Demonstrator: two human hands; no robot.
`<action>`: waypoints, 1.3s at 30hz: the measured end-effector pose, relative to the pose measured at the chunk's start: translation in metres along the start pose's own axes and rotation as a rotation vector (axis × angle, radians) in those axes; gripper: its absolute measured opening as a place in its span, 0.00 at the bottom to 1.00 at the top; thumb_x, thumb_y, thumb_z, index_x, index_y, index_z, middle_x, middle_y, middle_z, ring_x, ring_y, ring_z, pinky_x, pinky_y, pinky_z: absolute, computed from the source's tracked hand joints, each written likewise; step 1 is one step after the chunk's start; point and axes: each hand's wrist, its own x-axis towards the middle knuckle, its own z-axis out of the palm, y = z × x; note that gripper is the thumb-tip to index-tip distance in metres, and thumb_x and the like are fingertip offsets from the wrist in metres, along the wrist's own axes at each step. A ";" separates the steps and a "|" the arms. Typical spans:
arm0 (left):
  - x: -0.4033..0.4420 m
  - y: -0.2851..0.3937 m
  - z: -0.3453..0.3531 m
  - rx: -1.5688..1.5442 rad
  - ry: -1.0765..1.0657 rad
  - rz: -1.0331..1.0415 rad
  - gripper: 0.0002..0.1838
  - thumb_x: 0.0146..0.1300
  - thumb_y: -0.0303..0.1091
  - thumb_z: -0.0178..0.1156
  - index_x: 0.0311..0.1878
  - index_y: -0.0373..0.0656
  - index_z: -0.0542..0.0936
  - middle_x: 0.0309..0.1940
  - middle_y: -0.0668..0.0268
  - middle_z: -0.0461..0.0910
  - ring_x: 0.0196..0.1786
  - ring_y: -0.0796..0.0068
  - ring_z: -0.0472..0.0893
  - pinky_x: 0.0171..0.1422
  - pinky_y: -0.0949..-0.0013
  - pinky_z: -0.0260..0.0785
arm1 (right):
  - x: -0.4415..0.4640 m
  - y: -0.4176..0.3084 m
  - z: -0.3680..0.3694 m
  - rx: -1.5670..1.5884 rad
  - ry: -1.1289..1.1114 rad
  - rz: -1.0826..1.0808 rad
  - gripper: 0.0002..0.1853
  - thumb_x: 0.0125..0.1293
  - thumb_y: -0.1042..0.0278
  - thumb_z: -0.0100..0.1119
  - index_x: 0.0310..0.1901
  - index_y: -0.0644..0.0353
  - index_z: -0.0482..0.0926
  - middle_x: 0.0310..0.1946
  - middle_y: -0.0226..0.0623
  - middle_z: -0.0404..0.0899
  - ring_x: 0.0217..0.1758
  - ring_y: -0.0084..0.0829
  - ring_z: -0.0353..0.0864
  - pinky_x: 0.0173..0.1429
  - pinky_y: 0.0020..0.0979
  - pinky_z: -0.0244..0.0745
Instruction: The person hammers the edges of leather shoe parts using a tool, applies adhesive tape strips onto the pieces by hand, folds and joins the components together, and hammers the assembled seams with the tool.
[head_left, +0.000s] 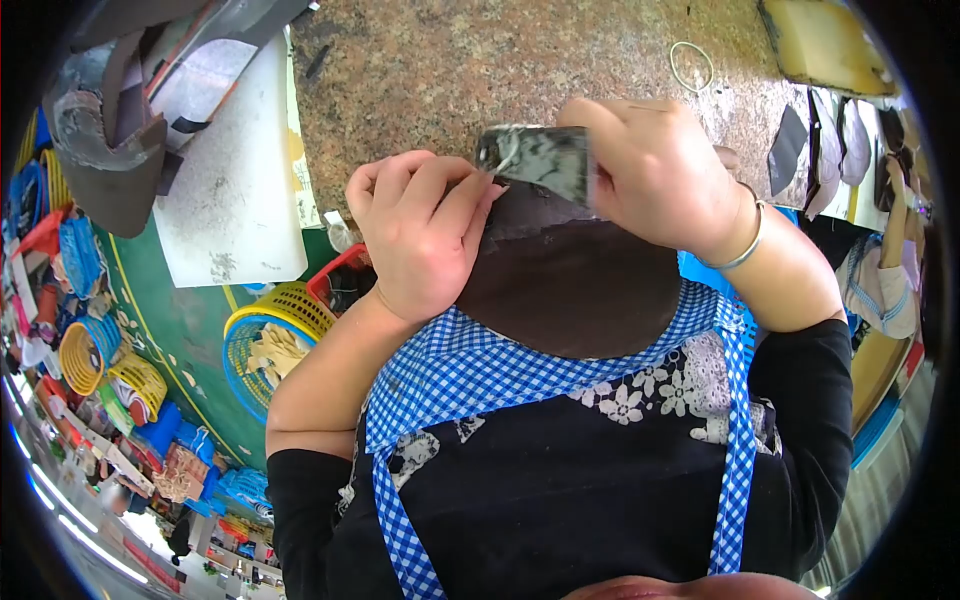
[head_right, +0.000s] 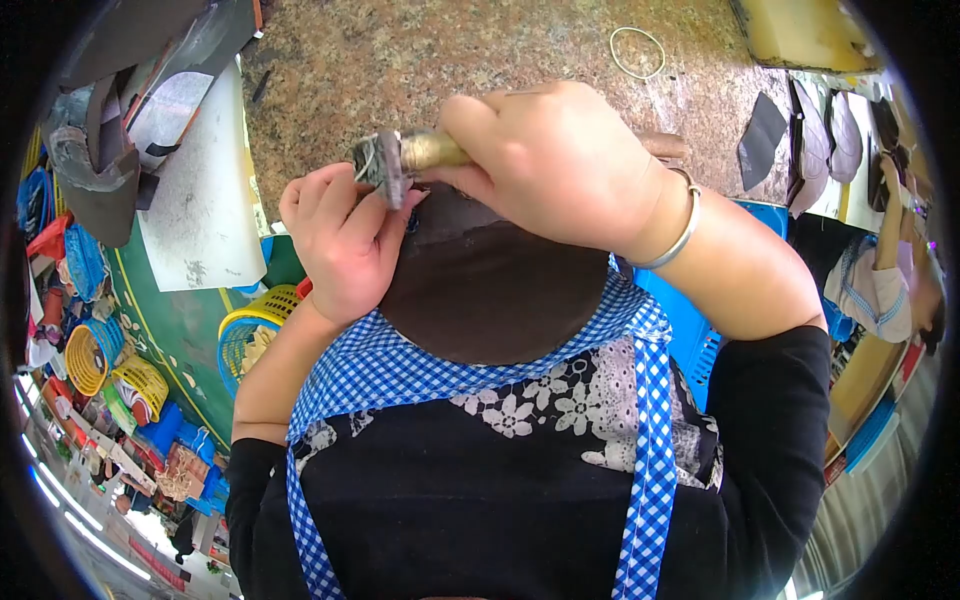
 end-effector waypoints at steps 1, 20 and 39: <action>0.000 0.000 0.000 0.015 -0.012 0.006 0.08 0.49 0.32 0.71 0.34 0.46 0.84 0.36 0.73 0.80 0.45 0.69 0.77 0.55 0.57 0.58 | 0.002 -0.001 -0.002 0.024 0.079 -0.020 0.15 0.60 0.57 0.66 0.33 0.58 0.71 0.19 0.39 0.75 0.24 0.42 0.80 0.27 0.39 0.75; 0.000 0.002 0.000 0.074 -0.001 0.127 0.05 0.47 0.31 0.65 0.30 0.44 0.83 0.36 0.71 0.79 0.46 0.69 0.77 0.58 0.52 0.60 | -0.004 -0.001 0.000 0.048 0.080 -0.089 0.16 0.58 0.59 0.67 0.34 0.59 0.70 0.21 0.38 0.74 0.24 0.40 0.80 0.28 0.38 0.75; 0.000 -0.011 0.004 -0.093 0.062 0.058 0.13 0.42 0.33 0.76 0.24 0.47 0.77 0.27 0.68 0.74 0.36 0.63 0.75 0.45 0.59 0.62 | -0.030 0.003 0.025 0.158 0.044 0.320 0.16 0.44 0.79 0.67 0.36 0.60 0.74 0.30 0.43 0.77 0.38 0.50 0.79 0.40 0.42 0.74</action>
